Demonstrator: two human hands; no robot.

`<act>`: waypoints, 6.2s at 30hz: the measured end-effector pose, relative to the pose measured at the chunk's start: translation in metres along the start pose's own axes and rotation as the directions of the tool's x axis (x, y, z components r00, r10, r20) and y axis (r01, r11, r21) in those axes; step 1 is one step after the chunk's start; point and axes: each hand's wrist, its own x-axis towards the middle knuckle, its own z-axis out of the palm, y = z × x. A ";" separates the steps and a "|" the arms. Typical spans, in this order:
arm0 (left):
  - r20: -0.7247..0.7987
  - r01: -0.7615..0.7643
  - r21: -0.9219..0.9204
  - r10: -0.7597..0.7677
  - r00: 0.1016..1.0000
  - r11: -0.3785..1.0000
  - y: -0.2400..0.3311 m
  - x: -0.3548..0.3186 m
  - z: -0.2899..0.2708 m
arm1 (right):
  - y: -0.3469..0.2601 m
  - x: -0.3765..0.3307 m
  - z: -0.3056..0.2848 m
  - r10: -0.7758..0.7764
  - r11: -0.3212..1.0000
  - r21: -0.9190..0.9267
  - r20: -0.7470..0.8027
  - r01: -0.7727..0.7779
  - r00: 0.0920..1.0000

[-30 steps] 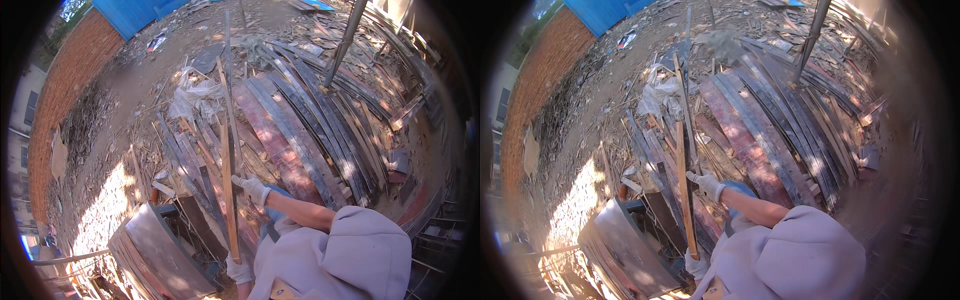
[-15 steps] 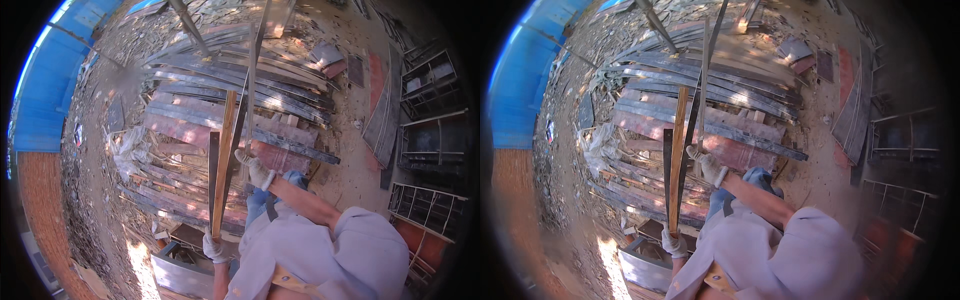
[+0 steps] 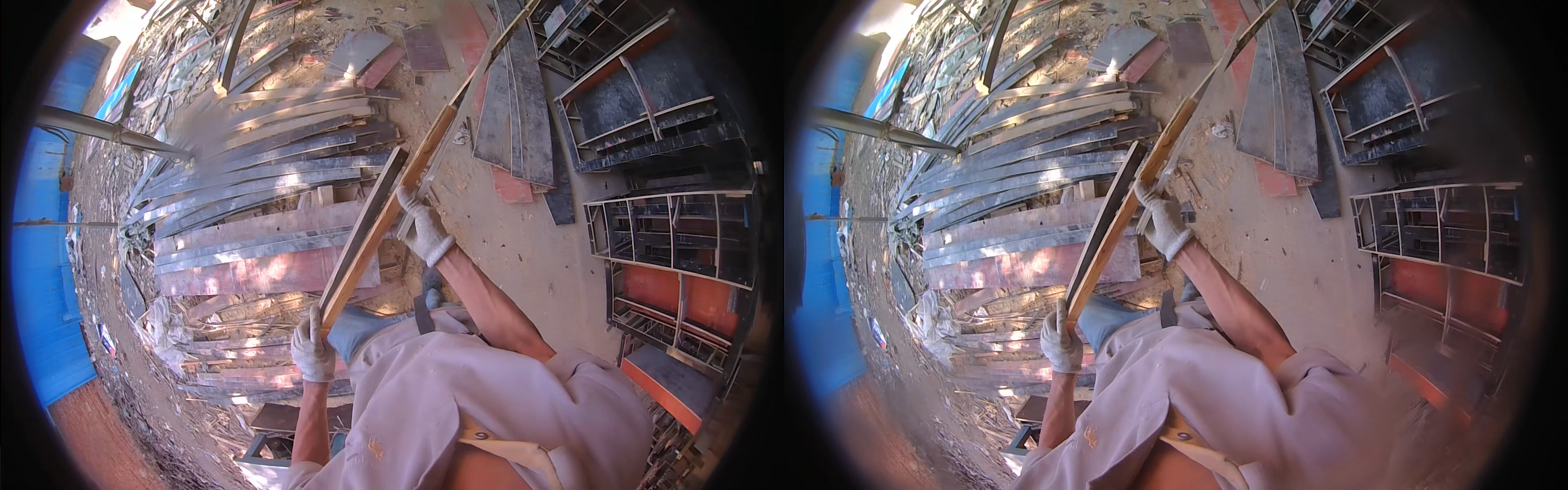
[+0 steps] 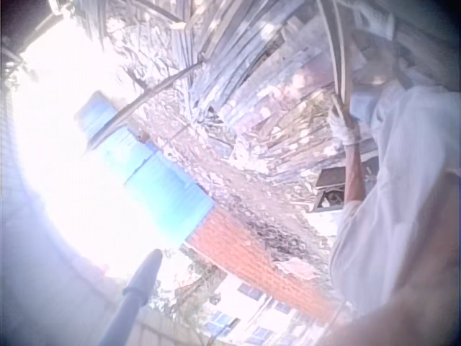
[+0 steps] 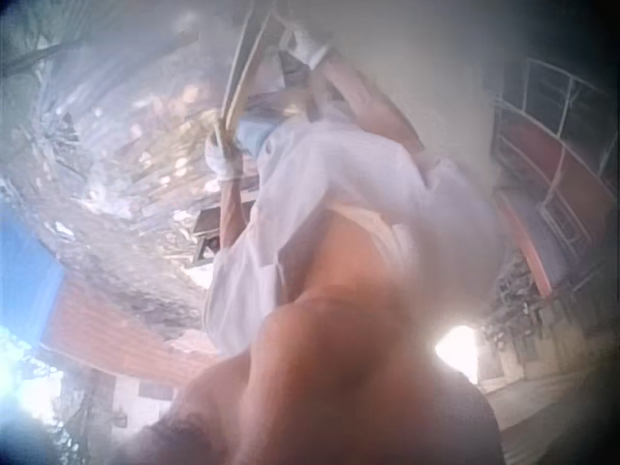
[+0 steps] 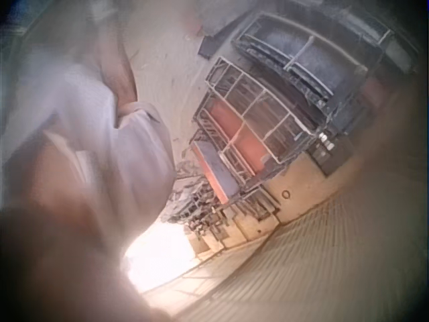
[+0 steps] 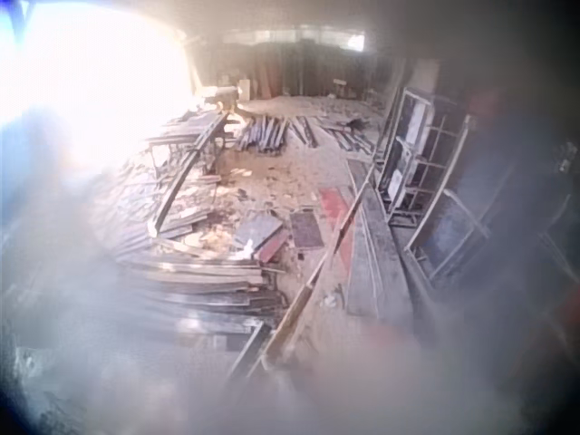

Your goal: The person sorts and organizes various metal and wooden strips in a cluttered workshop. They pick up, inspect, and place items into piles, occasionally moving between different areas of the workspace.

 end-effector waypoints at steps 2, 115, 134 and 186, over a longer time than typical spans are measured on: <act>0.050 -0.024 0.026 0.023 0.999 0.999 0.049 0.037 0.010 | -0.041 0.003 -0.039 -0.083 0.997 -0.007 -0.040 0.083 0.996; 0.081 0.290 -0.915 -0.574 0.814 0.281 -0.197 2.179 0.135 | -1.156 1.817 0.732 0.028 -0.511 -0.340 0.911 0.789 0.411; 0.015 0.786 -0.534 -0.926 0.376 0.311 -0.250 2.218 0.119 | -1.151 2.135 1.028 0.578 -0.195 0.433 0.775 0.880 -0.253; -0.080 -0.445 -0.875 -0.964 -0.254 0.190 -0.321 2.233 0.170 | -0.901 2.076 1.101 0.921 0.078 -0.050 0.386 0.996 -0.052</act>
